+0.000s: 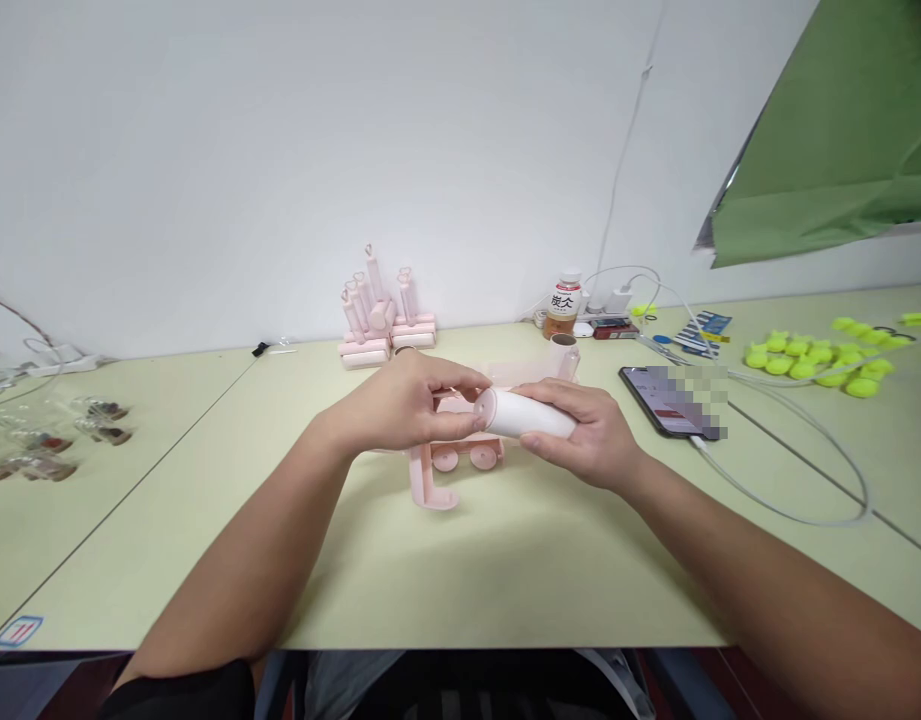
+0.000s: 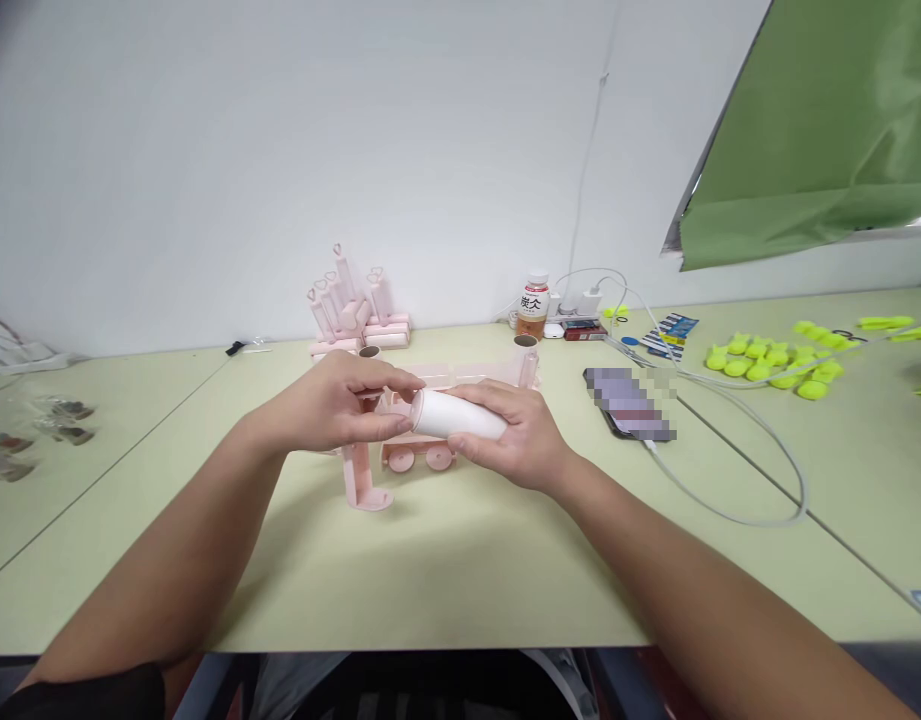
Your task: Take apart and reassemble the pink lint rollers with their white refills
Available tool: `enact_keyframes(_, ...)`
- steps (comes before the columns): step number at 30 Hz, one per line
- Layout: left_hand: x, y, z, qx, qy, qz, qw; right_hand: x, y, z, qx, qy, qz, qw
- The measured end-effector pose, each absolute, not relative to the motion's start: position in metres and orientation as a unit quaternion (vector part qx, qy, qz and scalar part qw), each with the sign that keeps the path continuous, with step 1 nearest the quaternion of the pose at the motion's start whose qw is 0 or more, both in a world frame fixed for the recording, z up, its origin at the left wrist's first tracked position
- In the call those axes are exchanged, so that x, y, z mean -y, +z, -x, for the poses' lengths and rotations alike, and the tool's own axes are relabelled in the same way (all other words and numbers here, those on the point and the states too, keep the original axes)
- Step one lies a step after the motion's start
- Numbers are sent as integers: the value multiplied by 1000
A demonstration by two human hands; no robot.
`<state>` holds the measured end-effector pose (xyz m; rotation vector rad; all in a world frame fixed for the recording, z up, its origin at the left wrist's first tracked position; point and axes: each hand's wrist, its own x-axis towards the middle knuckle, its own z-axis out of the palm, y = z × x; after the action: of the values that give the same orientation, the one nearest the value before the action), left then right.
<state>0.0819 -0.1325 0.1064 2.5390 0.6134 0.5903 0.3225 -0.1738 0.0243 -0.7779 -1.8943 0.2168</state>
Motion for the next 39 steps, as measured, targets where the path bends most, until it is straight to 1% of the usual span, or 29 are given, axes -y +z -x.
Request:
enact_keyframes(4, 130, 105, -82, -219, 205, -928, 220, 174, 25, -322, 794, 90, 320, 509)
enact_keyframes(9, 130, 105, -82, -220, 188, -941, 174, 173, 23, -322, 798, 74, 322, 503)
enact_keyframes(13, 129, 104, -84, -220, 166, -950, 147, 172, 19, -321, 802, 88, 327, 492)
enact_keyframes(16, 128, 102, -84, -233, 173, -945, 153, 172, 18, -320, 795, 98, 333, 497)
enact_keyframes(20, 127, 100, -84, -243, 204, -930, 186, 172, 18, -319, 766, 106, 358, 524)
enact_keyframes(29, 124, 95, -85, -234, 273, -910, 206, 171, 16, -319, 699, 221, 394, 556)
enact_keyframes(32, 123, 95, -85, -224, 282, -905, 226, 169, 13, -318, 662, 305, 385, 567)
enact_keyframes(35, 124, 98, -84, -225, 258, -900, 270, 167, 10, -319, 611, 396, 360, 584)
enact_keyframes(39, 127, 98, -88, -233, 204, -882, 354, 165, 9, -319, 583, 430, 349, 594)
